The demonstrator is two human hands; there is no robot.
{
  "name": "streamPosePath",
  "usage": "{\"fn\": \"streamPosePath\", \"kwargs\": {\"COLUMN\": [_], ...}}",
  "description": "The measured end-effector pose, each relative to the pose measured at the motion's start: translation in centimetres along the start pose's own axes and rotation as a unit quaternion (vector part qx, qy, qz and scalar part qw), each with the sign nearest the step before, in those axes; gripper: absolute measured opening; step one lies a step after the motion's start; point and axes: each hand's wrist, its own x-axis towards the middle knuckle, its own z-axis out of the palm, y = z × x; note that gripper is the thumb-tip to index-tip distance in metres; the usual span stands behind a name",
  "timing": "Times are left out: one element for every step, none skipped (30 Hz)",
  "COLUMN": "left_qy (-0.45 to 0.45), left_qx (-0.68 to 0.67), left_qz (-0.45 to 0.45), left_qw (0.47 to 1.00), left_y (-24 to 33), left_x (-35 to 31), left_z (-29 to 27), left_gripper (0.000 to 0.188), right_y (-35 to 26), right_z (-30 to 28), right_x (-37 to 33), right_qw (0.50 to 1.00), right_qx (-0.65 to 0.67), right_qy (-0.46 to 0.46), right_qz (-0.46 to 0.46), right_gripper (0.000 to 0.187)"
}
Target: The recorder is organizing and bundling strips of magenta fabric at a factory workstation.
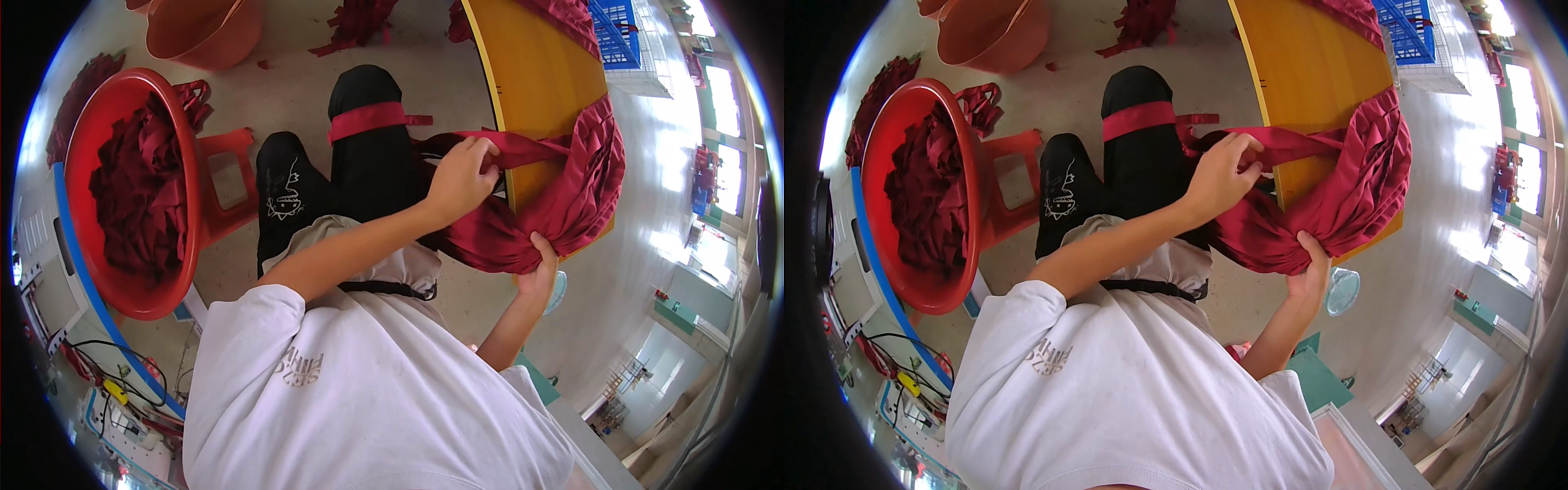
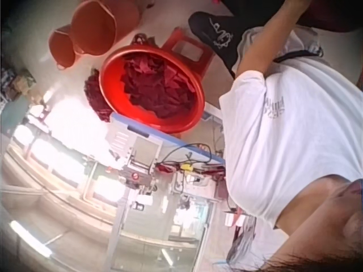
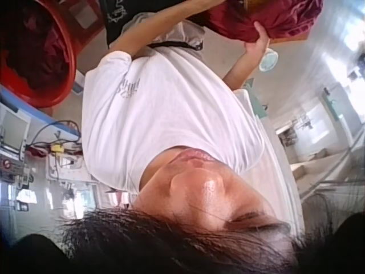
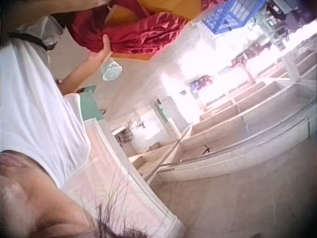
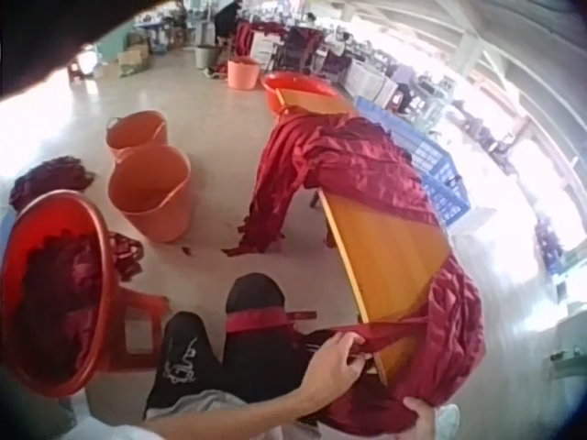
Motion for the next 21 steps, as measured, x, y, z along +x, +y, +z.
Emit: {"fn": "streamPosePath", "kwargs": {"left_qy": [0.002,-0.003,-0.007,-0.008,-0.056,-0.103,-0.104,-0.099,-0.093,-0.100,-0.106,-0.131,-0.142,-0.154,-0.162,-0.168,-0.173,-0.178,-0.177,-0.200,-0.223], "left_qx": [0.000,0.037,0.075,0.075,0.053,0.030,0.029,0.011,-0.007,-0.019,-0.032,-0.030,-0.033,-0.038,-0.046,-0.032,-0.018,-0.008,-0.008,0.007,0.021], "left_qz": [0.000,0.022,0.043,0.042,0.025,0.008,0.008,-0.003,-0.015,0.000,0.015,0.031,0.060,0.088,0.106,0.114,0.123,0.128,0.128,0.143,0.157], "left_qw": [1.000,0.999,0.996,0.996,0.997,0.994,0.994,0.995,0.996,0.995,0.994,0.990,0.988,0.983,0.980,0.979,0.977,0.976,0.976,0.969,0.962], "left_y": [-0.6,-1.2,-1.7,-1.6,-1.5,-1.4,-1.0,-0.5,-0.1,0.3,0.8,1.3,1.7,2.2,2.6,3.2,3.6,3.8,4.0,4.1,4.2], "left_x": [0.1,0.2,0.2,0.2,0.2,0.2,0.1,-0.1,-0.5,-1.0,-1.6,-2.3,-3.0,-3.7,-4.4,-5.1,-5.6,-5.8,-6.1,-6.3,-6.4], "left_z": [0.2,0.4,0.6,0.5,0.3,0.2,0.2,0.2,0.3,0.3,0.4,0.5,0.8,1.1,1.4,1.5,1.5,1.5,1.3,1.1,0.9], "left_gripper": [0.015,0.016,0.018,0.018,0.017,0.017,0.017,0.016,0.015,0.013,0.012,0.010,0.009,0.009,0.008,0.008,0.008,0.008,0.008,0.008,0.007], "right_y": [0.1,0.1,0.1,0.0,0.0,0.0,0.0,0.1,0.2,0.3,0.3,0.3,0.3,0.3,0.3,0.2,0.2,0.2,0.1,0.0,-0.4], "right_z": [-0.1,-0.1,0.0,0.2,0.4,0.4,0.3,0.1,-0.6,-1.2,-1.8,-2.3,-2.3,-2.2,-2.0,-1.7,-1.3,-0.8,-0.2,0.3,0.6], "right_x": [0.0,0.1,0.2,-0.1,-0.3,-0.3,-0.2,-0.1,0.2,0.5,0.8,1.0,1.0,1.1,1.0,0.9,0.7,0.5,0.3,0.3,0.3], "right_qw": [1.000,1.000,1.000,1.000,1.000,1.000,1.000,1.000,1.000,1.000,0.999,0.999,0.999,0.998,0.998,0.999,0.999,0.999,0.999,0.999,0.999], "right_qx": [0.003,0.006,0.005,0.008,0.011,0.011,0.007,0.003,0.003,-0.012,-0.028,-0.028,-0.013,0.002,0.002,0.001,0.001,0.001,-0.022,-0.045,-0.045], "right_qy": [0.002,0.005,0.003,0.004,0.006,0.007,0.007,0.008,0.009,-0.004,-0.017,-0.016,-0.009,-0.002,-0.003,0.009,0.021,0.021,0.021,0.022,0.021], "right_qz": [0.001,0.003,0.003,0.002,0.000,0.001,-0.002,-0.005,-0.006,0.008,0.022,0.023,0.042,0.060,0.060,0.051,0.042,0.042,0.017,-0.008,-0.007], "right_gripper": [0.061,0.061,0.061,0.060,0.059,0.059,0.057,0.055,0.055,0.054,0.052,0.052,0.057,0.062,0.062,0.063,0.064,0.064,0.066,0.069,0.069]}}
